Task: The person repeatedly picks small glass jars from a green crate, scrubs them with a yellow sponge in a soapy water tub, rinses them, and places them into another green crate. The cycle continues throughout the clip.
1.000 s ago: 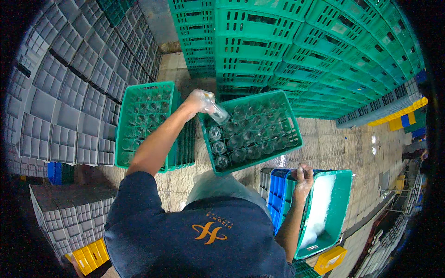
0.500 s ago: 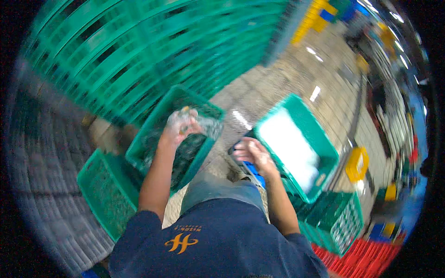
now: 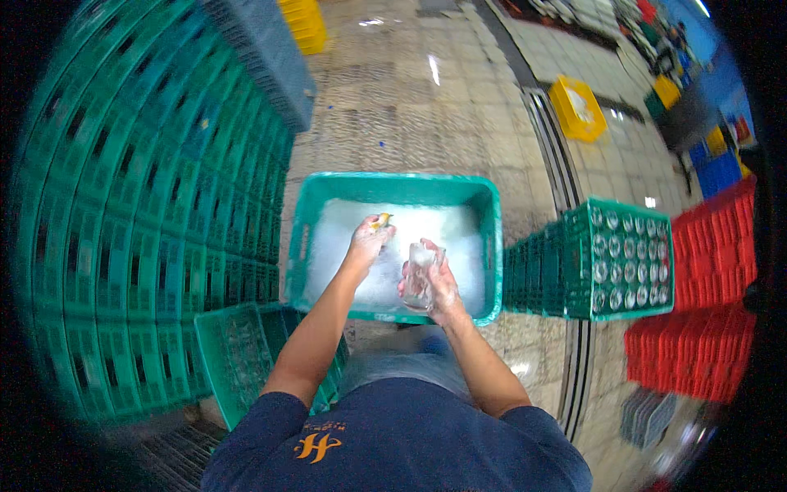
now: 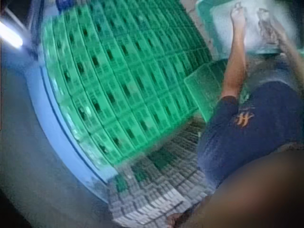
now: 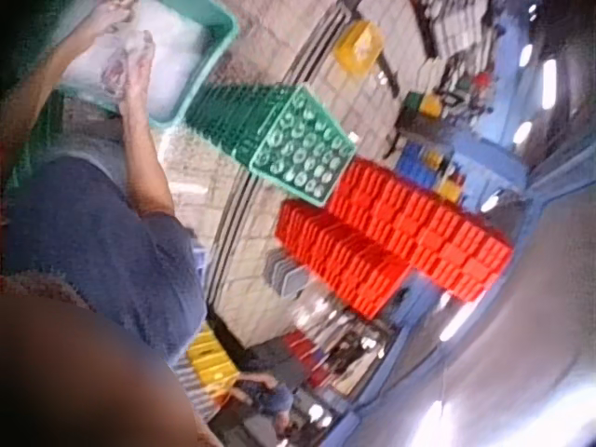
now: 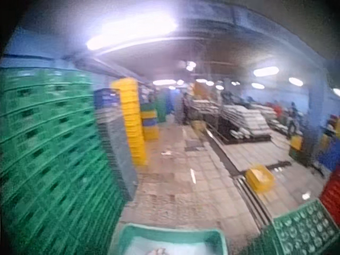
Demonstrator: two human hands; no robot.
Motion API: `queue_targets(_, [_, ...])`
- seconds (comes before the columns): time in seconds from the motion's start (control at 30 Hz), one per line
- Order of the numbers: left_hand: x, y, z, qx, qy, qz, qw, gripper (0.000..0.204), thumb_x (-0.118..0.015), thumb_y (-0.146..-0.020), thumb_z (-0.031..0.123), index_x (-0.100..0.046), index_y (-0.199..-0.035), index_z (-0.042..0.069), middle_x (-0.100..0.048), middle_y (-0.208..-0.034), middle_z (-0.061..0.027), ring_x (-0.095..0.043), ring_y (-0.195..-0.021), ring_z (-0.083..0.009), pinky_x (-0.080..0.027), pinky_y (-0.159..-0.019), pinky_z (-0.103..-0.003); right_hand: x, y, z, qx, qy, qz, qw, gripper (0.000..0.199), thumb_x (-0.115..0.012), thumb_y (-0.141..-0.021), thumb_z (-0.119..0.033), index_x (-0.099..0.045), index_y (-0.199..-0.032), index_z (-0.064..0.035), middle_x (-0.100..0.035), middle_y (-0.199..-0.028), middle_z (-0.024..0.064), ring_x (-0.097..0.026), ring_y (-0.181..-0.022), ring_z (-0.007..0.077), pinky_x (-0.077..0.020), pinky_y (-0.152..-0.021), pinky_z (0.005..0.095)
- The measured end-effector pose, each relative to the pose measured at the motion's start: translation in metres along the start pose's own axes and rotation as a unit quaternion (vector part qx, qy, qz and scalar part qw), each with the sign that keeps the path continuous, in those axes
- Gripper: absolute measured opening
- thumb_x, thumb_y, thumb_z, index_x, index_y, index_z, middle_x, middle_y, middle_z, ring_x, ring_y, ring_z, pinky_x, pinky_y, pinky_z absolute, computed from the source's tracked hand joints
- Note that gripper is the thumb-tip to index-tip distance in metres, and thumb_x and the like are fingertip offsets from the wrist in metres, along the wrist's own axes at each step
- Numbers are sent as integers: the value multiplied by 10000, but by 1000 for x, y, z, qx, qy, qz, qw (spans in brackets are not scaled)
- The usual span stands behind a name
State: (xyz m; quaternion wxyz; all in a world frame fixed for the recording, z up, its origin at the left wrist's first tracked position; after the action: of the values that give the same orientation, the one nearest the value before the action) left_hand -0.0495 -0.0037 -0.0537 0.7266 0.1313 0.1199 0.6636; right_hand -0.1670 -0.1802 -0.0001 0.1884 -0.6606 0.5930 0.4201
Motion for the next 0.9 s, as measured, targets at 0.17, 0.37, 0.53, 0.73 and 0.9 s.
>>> queue_targets(0.17, [-39, -51, -171, -124, -724, -114, 669, 319, -510, -975, 170, -638, -1220, 11, -649, -1219, -283, -680, -1054, -432, -542, -881, -511, 62, -24, -35, 33, 63, 88, 994, 741, -790, -864, -226, -379, -1464, -87, -642, -1083, 114, -693, -836, 227, -607, -730, 389])
queue_targets(0.37, [-76, -39, -118, 79, -402, -278, 869, 281, -570, -995, 219, -671, -1172, 25, -725, -1004, -235, -739, -892, -316, -598, -705, -456, 100, -37, -55, 105, 297, 133, 940, 818, -889, -705, -133, -433, -1372, -3, -634, -1229, 129, -625, -1135, 225, -509, -1000, 373])
queue_targets(0.53, [-64, 1, 65, -67, -154, 42, 985, 171, -660, -924, 100, -673, -1090, 64, -703, -937, -121, -704, -790, -257, -579, -635, -404, 85, -59, -66, 92, 466, 110, 873, 812, -891, -679, -196, -461, -1339, 2, -684, -1129, 146, -677, -1029, 235, -543, -926, 366])
queue_targets(0.73, [-74, 39, 134, -323, -616, -60, 716, 217, -665, -892, 280, -727, -1002, 103, -679, -985, -109, -628, -935, -358, -500, -864, -470, 50, -99, -35, 136, 514, 33, 846, 775, -894, -668, -257, -508, -1312, -65, -724, -1068, 185, -717, -949, 348, -571, -891, 424])
queue_targets(0.9, [-48, 43, 118, -354, -431, 24, 830, 176, -715, -860, 184, -630, -783, 50, -635, -801, -127, -608, -808, -350, -494, -715, -475, 37, -96, -17, 200, 597, -13, 777, 748, -848, -665, -240, -517, -1313, -68, -668, -1121, 204, -674, -989, 414, -557, -904, 476])
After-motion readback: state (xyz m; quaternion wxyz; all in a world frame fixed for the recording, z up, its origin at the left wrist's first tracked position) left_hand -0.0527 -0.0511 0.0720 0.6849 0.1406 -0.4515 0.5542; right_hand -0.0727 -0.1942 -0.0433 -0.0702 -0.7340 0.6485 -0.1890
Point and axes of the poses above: each hand's wrist, its own y-axis away from the middle knuckle, its own x-axis out of the back of the hand, z = x × y, the point moved 1 cm from there along -y, towards the middle knuckle
